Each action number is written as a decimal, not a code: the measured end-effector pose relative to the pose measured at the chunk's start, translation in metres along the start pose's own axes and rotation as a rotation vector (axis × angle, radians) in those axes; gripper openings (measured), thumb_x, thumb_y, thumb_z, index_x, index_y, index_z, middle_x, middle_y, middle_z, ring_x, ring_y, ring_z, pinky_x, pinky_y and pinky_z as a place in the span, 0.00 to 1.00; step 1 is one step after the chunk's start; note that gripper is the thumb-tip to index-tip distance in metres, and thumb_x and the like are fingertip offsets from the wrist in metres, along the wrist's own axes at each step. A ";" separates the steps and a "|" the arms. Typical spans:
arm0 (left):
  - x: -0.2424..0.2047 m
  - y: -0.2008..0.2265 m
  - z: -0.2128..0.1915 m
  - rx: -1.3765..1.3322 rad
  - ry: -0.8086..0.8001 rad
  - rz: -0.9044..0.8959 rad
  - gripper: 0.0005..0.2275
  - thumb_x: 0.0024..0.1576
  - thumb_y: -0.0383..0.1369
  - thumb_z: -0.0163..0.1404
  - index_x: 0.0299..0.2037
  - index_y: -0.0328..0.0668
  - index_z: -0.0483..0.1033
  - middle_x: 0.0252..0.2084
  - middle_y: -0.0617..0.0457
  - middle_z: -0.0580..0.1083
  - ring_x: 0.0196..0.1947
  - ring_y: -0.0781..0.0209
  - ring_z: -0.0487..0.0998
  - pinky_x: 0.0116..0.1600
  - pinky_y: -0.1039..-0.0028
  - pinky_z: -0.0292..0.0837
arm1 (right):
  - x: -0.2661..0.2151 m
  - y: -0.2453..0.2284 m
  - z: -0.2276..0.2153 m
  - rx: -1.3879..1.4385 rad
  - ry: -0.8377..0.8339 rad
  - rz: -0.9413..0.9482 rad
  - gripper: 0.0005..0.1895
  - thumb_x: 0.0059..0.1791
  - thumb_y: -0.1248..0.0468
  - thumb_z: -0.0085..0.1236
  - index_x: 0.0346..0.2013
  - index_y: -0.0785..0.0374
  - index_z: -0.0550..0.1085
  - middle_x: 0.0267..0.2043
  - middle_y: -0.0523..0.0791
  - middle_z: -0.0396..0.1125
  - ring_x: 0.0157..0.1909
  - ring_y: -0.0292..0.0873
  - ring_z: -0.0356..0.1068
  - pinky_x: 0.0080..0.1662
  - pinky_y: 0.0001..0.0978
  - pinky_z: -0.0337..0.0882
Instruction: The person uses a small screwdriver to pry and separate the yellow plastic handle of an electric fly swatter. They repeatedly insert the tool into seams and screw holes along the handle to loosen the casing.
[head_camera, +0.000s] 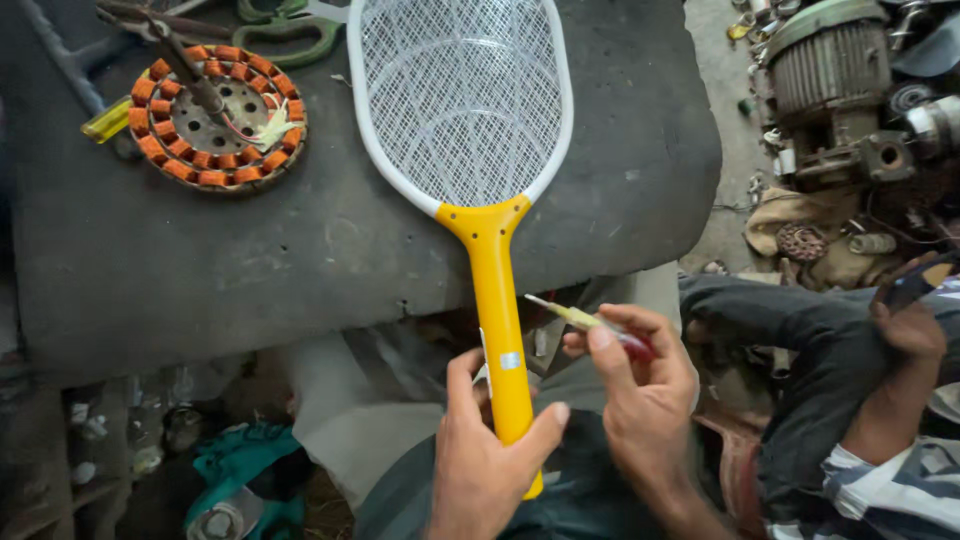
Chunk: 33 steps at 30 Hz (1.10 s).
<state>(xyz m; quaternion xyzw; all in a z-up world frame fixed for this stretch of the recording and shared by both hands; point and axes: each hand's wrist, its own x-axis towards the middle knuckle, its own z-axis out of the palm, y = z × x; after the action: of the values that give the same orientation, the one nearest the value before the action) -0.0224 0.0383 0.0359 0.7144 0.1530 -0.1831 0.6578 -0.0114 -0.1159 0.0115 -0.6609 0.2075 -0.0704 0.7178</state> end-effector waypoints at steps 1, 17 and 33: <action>-0.005 0.000 0.005 0.021 0.038 -0.110 0.29 0.53 0.31 0.64 0.63 0.39 0.63 0.40 0.47 0.82 0.35 0.65 0.84 0.38 0.75 0.82 | -0.001 0.001 0.000 -0.005 -0.010 -0.006 0.14 0.53 0.69 0.56 0.53 0.68 0.70 0.44 0.50 0.74 0.45 0.40 0.77 0.50 0.30 0.74; -0.003 0.017 -0.048 -0.229 0.043 -0.092 0.23 0.54 0.26 0.52 0.62 0.32 0.68 0.47 0.39 0.78 0.24 0.59 0.80 0.17 0.77 0.69 | -0.003 0.005 0.022 0.175 -0.317 -0.043 0.13 0.53 0.72 0.58 0.52 0.69 0.74 0.54 0.48 0.73 0.54 0.35 0.72 0.55 0.29 0.73; -0.005 0.009 -0.043 -0.171 0.068 -0.078 0.23 0.54 0.27 0.52 0.62 0.33 0.67 0.50 0.38 0.79 0.27 0.58 0.81 0.17 0.76 0.70 | 0.013 0.018 0.030 0.320 -0.355 -0.024 0.10 0.54 0.70 0.56 0.50 0.70 0.71 0.52 0.49 0.72 0.53 0.38 0.74 0.56 0.30 0.75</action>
<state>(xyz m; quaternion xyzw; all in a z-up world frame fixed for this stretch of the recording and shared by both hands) -0.0196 0.0808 0.0494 0.6551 0.2178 -0.1707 0.7031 0.0089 -0.0914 -0.0078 -0.5433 0.0564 0.0065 0.8376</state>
